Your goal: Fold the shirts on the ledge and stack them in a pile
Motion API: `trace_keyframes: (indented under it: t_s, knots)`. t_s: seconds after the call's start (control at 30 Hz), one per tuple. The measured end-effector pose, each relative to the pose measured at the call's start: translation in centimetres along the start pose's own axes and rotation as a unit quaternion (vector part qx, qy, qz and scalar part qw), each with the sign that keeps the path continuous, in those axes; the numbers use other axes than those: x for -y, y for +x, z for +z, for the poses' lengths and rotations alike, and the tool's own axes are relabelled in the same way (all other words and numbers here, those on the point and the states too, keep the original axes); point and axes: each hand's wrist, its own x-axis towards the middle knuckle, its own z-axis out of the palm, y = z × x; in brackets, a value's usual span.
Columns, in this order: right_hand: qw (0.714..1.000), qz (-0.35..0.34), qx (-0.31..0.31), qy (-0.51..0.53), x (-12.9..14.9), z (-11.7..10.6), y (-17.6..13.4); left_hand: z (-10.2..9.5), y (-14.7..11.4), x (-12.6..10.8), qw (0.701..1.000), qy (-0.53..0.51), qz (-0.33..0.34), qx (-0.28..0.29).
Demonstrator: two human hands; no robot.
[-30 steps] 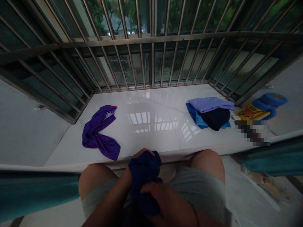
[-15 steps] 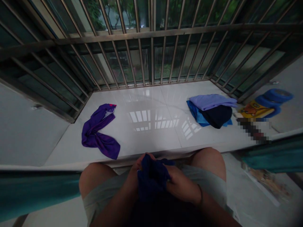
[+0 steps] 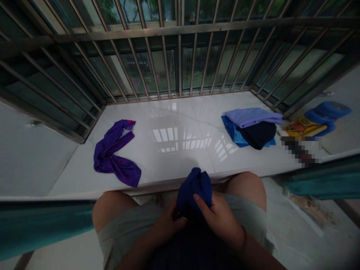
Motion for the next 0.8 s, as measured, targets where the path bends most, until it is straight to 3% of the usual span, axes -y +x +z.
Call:
trace_keyframes:
  t_s: [0.07,0.17,0.37,0.57,0.7,0.8]
  knots:
    - [0.999,-0.017,0.03,0.003,0.6,0.4,0.2,0.1,0.3,-0.8,0.999,0.022,0.003,-0.026]
    - [0.996,-0.042,0.075,0.015,1.3,0.2,0.4,-0.3,1.2,-1.7,0.989,0.059,-0.011,-0.132]
    - [0.997,-0.053,0.05,0.025,1.0,-3.5,0.9,-4.6,1.2,-2.2,0.937,0.154,0.024,-0.312]
    - [0.998,-0.061,0.034,-0.002,-0.3,-7.3,0.6,-8.3,-1.1,-3.2,0.887,0.28,0.098,-0.354]
    - [0.995,-0.096,0.027,-0.025,-0.1,-8.8,0.4,-9.3,-2.0,-4.2,0.853,0.367,0.124,-0.349]
    - [0.991,-0.125,0.016,-0.038,0.5,-9.7,1.0,-9.6,-1.7,-5.3,0.839,0.349,0.117,-0.402]
